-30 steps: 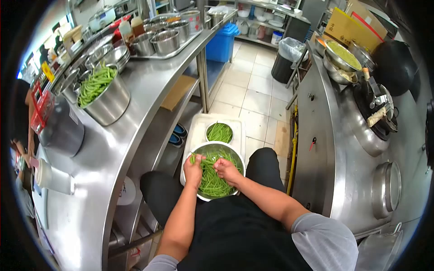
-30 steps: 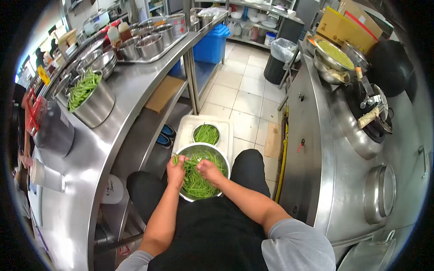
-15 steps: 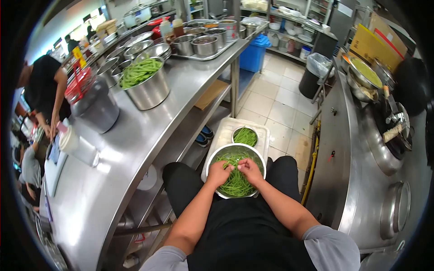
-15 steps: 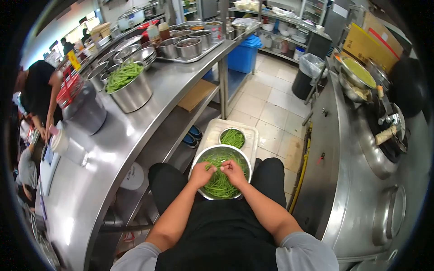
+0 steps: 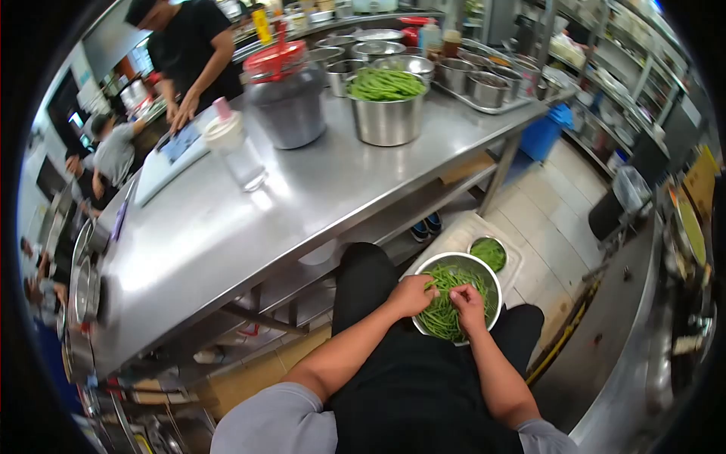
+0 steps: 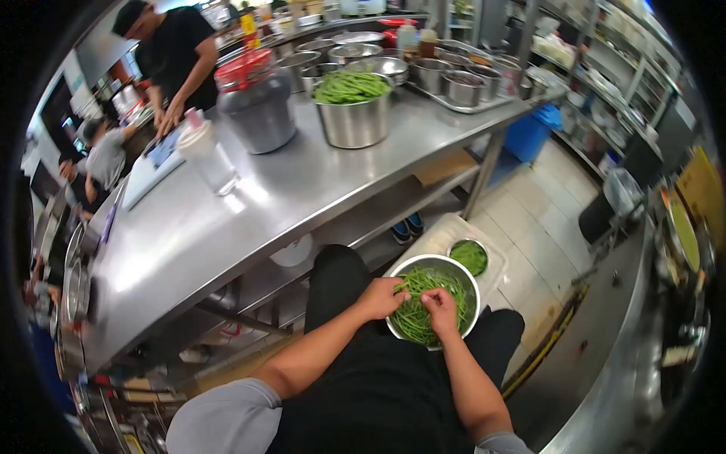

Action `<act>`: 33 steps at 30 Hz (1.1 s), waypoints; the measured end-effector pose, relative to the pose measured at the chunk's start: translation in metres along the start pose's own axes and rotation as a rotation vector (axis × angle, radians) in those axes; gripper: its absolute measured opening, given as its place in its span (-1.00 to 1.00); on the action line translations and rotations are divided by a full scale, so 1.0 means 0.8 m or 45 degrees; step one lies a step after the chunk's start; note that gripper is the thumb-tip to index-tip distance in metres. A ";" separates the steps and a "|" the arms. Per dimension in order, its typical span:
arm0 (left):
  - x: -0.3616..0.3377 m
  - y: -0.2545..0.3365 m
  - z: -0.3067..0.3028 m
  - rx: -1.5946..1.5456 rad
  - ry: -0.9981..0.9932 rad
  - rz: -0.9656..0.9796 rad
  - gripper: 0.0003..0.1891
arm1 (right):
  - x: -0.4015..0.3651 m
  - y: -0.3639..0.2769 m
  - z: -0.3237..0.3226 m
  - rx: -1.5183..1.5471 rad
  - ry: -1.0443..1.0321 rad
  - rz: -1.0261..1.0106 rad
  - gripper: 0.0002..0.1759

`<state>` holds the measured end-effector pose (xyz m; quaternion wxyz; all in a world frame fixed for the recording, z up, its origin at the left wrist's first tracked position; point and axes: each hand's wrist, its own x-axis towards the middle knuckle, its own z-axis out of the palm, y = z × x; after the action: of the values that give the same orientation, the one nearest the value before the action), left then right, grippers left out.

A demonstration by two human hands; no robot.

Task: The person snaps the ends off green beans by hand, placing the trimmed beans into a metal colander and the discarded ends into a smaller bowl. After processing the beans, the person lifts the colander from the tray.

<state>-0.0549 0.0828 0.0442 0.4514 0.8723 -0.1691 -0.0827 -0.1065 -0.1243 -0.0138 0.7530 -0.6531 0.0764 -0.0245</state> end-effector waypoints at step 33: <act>0.038 -0.017 0.037 -1.420 -0.371 -0.791 -0.92 | -0.033 0.038 -0.002 -1.892 -0.298 -0.033 -0.56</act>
<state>-0.0328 0.0565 0.0162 0.7635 0.4956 0.0996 -0.4019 -0.1345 -0.1176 -0.0418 0.1170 -0.9885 -0.0154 0.0943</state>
